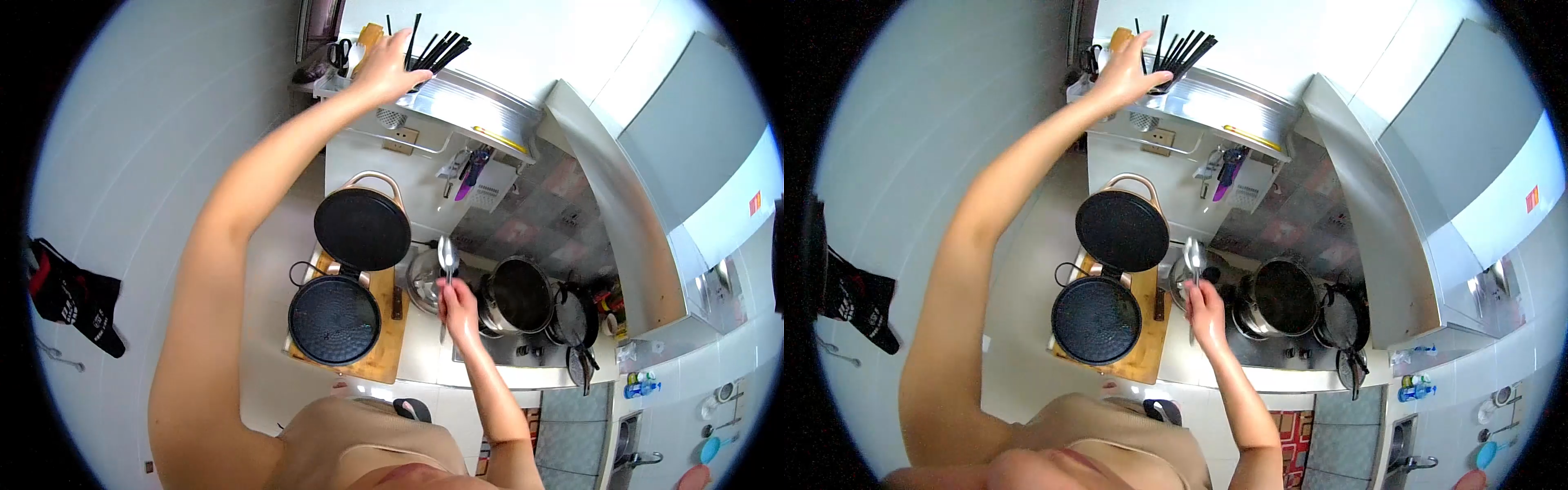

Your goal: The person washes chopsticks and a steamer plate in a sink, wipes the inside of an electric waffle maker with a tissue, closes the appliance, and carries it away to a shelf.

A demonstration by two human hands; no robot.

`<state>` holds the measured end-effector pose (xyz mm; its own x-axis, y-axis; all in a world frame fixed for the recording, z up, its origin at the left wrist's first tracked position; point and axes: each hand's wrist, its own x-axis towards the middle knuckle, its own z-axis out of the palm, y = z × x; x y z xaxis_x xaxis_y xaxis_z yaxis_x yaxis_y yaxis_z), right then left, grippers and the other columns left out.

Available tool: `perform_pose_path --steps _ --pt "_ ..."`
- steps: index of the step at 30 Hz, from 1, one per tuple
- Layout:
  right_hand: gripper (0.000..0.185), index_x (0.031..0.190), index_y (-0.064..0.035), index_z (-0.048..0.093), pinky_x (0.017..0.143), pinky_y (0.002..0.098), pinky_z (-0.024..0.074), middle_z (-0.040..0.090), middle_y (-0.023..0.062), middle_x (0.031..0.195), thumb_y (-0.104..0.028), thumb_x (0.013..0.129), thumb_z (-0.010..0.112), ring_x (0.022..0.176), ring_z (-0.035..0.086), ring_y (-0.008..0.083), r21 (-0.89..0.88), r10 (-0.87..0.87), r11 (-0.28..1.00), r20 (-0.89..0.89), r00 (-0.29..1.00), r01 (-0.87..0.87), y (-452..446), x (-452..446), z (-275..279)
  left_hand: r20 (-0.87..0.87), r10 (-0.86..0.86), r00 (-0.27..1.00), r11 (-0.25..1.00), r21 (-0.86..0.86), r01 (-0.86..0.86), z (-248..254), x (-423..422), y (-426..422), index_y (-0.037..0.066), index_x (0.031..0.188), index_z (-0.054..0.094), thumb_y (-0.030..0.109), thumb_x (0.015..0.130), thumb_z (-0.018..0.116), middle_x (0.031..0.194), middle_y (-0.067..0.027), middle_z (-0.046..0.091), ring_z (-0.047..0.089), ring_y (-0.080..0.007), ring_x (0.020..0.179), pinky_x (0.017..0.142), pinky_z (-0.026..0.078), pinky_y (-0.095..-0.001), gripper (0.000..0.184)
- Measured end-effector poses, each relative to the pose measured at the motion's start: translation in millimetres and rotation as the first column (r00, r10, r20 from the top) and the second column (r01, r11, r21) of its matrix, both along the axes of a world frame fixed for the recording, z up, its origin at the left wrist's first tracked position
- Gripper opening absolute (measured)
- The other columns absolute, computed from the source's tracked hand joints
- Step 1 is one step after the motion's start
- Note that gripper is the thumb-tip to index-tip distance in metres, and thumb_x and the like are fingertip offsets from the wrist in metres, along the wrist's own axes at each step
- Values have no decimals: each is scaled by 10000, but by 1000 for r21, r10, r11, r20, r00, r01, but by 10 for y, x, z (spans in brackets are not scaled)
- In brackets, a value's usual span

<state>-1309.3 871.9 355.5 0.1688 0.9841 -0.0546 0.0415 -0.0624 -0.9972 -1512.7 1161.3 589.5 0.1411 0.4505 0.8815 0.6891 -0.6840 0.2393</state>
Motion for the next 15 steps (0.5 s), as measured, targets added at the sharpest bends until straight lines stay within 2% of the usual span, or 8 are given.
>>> perform_pose_path --steps 1,3,4,5,6,8,10,15 --pt "171 999 -51 542 434 209 316 436 -25 630 -178 980 429 491 387 62 81 40 996 -52 998 -36 135 -126 188 72 -115 991 983 149 104 -79 -77 -207 -3 1236 461 386 782 694 1155 -200 511 505 -329 1077 923 410 -423 642" --pt "168 971 -51 523 451 204 322 436 -30 648 -186 985 425 513 389 49 224 119 970 -81 990 -98 384 -364 539 50 -229 972 965 -121 233 -343 -174 -670 -31 1155 509 491 808 646 964 -150 558 537 -253 944 809 429 -384 642" --pt "166 968 -51 513 464 199 326 432 -36 655 -192 984 428 528 392 36 281 152 951 -62 986 -129 510 -486 698 143 -354 924 745 -554 371 -366 -209 -965 -39 1149 516 550 804 629 883 -126 586 566 -244 851 782 452 -376 692" --pt "157 946 -53 505 467 223 346 445 -11 646 -188 983 433 524 409 61 275 158 952 -55 986 -137 640 -616 838 262 -420 869 659 -570 490 -625 -195 -970 -43 1157 515 574 787 640 864 -106 610 593 -200 752 677 486 -320 730" --pt "152 925 -56 497 471 247 366 458 13 637 -183 982 437 520 426 86 269 166 952 -46 985 -148 778 -734 968 404 -399 823 349 -763 544 -476 -251 -1231 -5 1179 518 364 838 675 867 -45 608 579 -129 752 642 485 -262 527" --pt "171 971 10 481 557 389 439 563 173 713 -159 950 478 644 570 333 552 -88 800 496 864 -236 1046 -914 1197 487 -485 726 349 -653 672 -349 -339 -1301 -2 1181 510 256 815 704 891 -75 635 612 -121 784 604 501 -226 488" --pt "193 977 13 506 586 403 456 582 209 714 -177 940 504 645 596 335 825 -343 512 451 824 -238 1375 -1049 1434 559 -459 691 296 -637 712 -72 -500 -1154 4 1113 527 133 810 691 911 -92 654 648 -143 775 640 551 -250 368" --pt "396 1093 39 547 794 435 456 592 248 1003 -296 885 587 930 572 397 813 -534 551 516 669 -186 1915 -829 1884 433 -393 811 630 -516 581 745 -918 -832 11 1047 583 133 810 698 931 -87 680 655 -113 768 732 547 -241 291"
